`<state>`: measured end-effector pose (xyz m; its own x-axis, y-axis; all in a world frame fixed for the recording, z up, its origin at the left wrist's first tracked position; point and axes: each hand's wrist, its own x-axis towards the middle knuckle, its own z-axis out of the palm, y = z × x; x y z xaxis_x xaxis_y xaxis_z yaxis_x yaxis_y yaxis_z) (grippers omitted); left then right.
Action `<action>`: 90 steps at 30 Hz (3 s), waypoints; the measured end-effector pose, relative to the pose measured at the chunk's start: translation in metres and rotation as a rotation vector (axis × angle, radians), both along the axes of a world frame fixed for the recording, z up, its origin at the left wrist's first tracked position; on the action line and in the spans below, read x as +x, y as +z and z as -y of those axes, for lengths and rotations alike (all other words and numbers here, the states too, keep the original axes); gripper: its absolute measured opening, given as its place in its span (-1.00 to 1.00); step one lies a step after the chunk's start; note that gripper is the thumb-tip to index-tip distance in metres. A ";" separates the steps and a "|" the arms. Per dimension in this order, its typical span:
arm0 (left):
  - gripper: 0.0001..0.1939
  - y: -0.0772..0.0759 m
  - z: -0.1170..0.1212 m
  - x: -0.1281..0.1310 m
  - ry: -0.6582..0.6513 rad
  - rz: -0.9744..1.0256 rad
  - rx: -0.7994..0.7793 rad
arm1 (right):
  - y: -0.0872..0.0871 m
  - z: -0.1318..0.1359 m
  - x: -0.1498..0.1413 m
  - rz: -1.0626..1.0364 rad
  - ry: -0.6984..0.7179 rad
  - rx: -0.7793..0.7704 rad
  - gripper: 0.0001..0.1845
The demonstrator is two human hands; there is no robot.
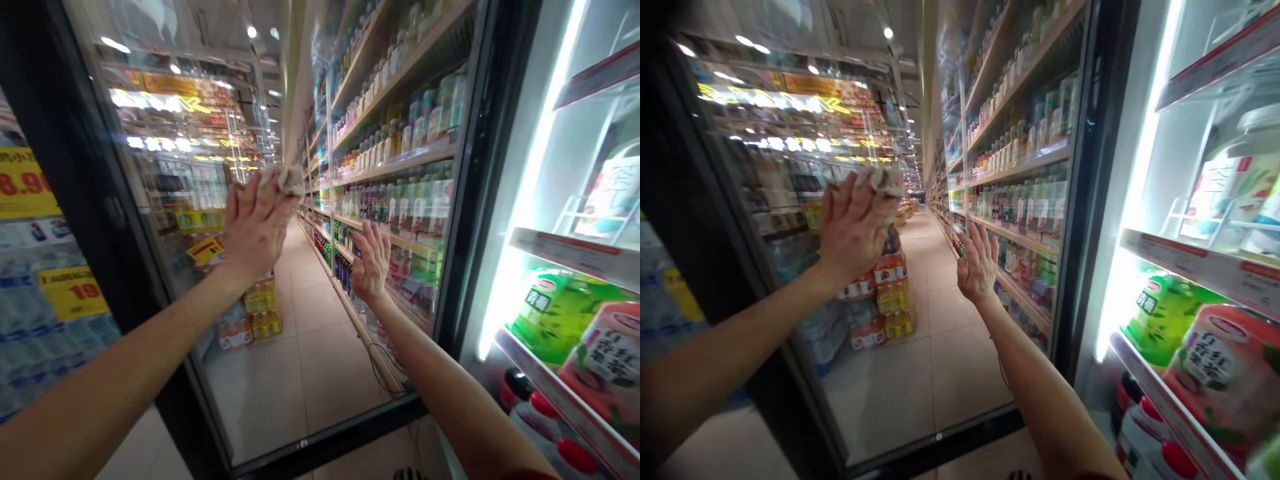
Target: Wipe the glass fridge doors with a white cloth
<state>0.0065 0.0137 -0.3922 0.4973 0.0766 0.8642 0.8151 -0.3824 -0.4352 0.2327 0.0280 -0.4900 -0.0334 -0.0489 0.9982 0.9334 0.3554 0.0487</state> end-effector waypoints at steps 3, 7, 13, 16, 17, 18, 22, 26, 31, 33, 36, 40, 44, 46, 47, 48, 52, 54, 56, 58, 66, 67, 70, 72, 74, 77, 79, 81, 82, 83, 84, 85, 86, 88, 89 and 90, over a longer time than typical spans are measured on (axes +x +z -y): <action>-0.57 -0.053 0.002 0.012 -0.073 -0.333 0.003 | 0.000 0.001 0.000 0.005 0.016 0.005 -0.49; -0.63 -0.090 0.000 0.013 -0.186 -0.711 -0.001 | 0.000 0.002 0.000 -0.001 0.034 0.001 -0.49; -0.51 -0.007 0.002 -0.001 -0.005 -0.044 -0.014 | -0.001 0.000 0.000 -0.003 0.033 0.026 -0.48; -0.48 -0.022 0.003 0.004 -0.026 0.000 0.009 | -0.001 0.000 0.000 -0.012 0.032 0.015 -0.48; -0.48 -0.038 0.003 0.007 -0.046 -0.093 0.010 | -0.001 0.001 0.000 -0.014 0.031 0.008 -0.48; -0.50 -0.055 0.003 0.008 -0.074 -0.220 0.010 | -0.001 0.002 0.000 -0.016 0.031 0.002 -0.49; -0.60 -0.078 0.002 0.006 -0.142 -0.504 -0.009 | -0.001 0.003 0.000 -0.005 0.036 -0.015 -0.48; -0.50 -0.035 0.003 0.003 -0.037 -0.097 -0.048 | -0.001 0.002 -0.001 -0.009 0.045 0.015 -0.48; -0.52 -0.060 0.005 0.014 -0.099 -0.295 -0.020 | 0.000 0.003 -0.001 -0.015 0.043 -0.005 -0.48; -0.57 -0.075 0.004 0.015 -0.170 -0.571 -0.012 | 0.000 0.004 0.000 -0.012 0.045 -0.016 -0.49; -0.53 -0.058 0.002 0.012 -0.130 -0.495 -0.011 | 0.000 0.005 0.000 -0.014 0.060 -0.006 -0.50; -0.45 -0.027 0.003 0.015 -0.048 -0.057 -0.013 | 0.000 0.004 0.001 -0.022 0.077 0.027 -0.50; -0.54 -0.067 0.006 0.021 -0.101 -0.403 -0.008 | 0.000 0.003 0.001 -0.022 0.067 0.018 -0.49; -0.59 -0.081 0.005 0.018 -0.150 -0.608 -0.013 | 0.000 0.003 0.001 -0.017 0.064 0.011 -0.49; -0.59 -0.080 0.004 0.016 -0.159 -0.626 -0.005 | -0.001 0.003 0.001 -0.015 0.064 0.009 -0.48; -0.58 -0.072 0.003 0.014 -0.151 -0.580 0.005 | -0.001 0.003 0.001 -0.013 0.065 0.010 -0.48; -0.47 -0.032 -0.001 0.012 -0.082 -0.130 0.018 | 0.000 0.004 0.001 -0.017 0.064 0.016 -0.49; -0.46 -0.037 0.001 0.015 -0.068 -0.044 0.016 | 0.000 0.004 0.001 -0.015 0.069 0.012 -0.50; -0.50 -0.063 0.004 0.018 -0.101 -0.194 0.015 | 0.001 0.005 0.000 -0.013 0.074 0.014 -0.50; -0.57 -0.089 0.007 0.018 -0.164 -0.453 -0.001 | 0.001 0.005 0.000 -0.012 0.075 0.022 -0.50; -0.45 -0.039 0.001 0.010 -0.060 -0.107 0.009 | 0.000 0.003 0.000 -0.007 0.070 0.022 -0.49; -0.44 -0.042 0.001 0.011 -0.052 -0.096 -0.005 | 0.000 0.003 0.000 -0.004 0.070 0.022 -0.49; -0.50 -0.072 0.005 0.015 -0.103 -0.335 -0.020 | 0.001 0.005 -0.001 -0.006 0.056 0.008 -0.49; -0.57 -0.088 0.005 0.014 -0.154 -0.557 -0.022 | 0.000 0.004 0.000 -0.004 0.049 0.003 -0.49; -0.59 -0.082 0.004 0.012 -0.167 -0.623 -0.015 | 0.000 0.004 0.001 -0.003 0.052 0.009 -0.50; -0.52 -0.044 -0.001 0.012 -0.115 -0.333 0.021 | -0.001 0.002 0.004 -0.001 0.068 0.027 -0.49; -0.49 -0.021 -0.004 0.018 -0.088 -0.091 0.016 | 0.000 0.003 0.003 0.001 0.086 0.042 -0.48; -0.49 -0.015 -0.005 0.029 -0.087 0.039 -0.009 | 0.003 0.007 -0.003 -0.017 0.123 0.073 -0.46; -0.48 -0.018 -0.004 0.035 -0.096 0.063 -0.018 | 0.006 0.009 -0.008 -0.028 0.157 0.085 -0.45; -0.46 -0.024 -0.003 0.041 -0.111 0.066 -0.024 | 0.008 0.011 -0.015 -0.024 0.206 0.091 -0.44; -0.44 -0.031 -0.002 0.045 -0.134 0.055 -0.030 | 0.010 0.014 -0.022 -0.005 0.263 0.088 -0.42; -0.42 -0.040 0.000 0.046 -0.167 0.040 -0.036 | 0.013 0.017 -0.031 0.019 0.318 0.070 -0.41; -0.38 -0.048 0.002 0.044 -0.210 0.016 -0.047 | 0.015 0.019 -0.039 0.043 0.360 0.042 -0.41; -0.31 -0.061 0.007 0.033 -0.315 -0.054 -0.072 | 0.019 0.024 -0.055 0.062 0.369 -0.023 -0.41; -0.28 -0.066 0.010 0.024 -0.357 -0.082 -0.082 | 0.021 0.026 -0.063 0.051 0.334 -0.049 -0.42; -0.27 -0.070 0.012 0.014 -0.391 -0.088 -0.079 | 0.023 0.029 -0.071 0.035 0.280 -0.079 -0.43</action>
<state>0.0204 0.0014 -0.4626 0.5737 -0.0688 0.8162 0.5625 -0.6913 -0.4536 0.1617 -0.0007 -0.4673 -0.0645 0.0164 0.9978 0.7966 0.6031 0.0415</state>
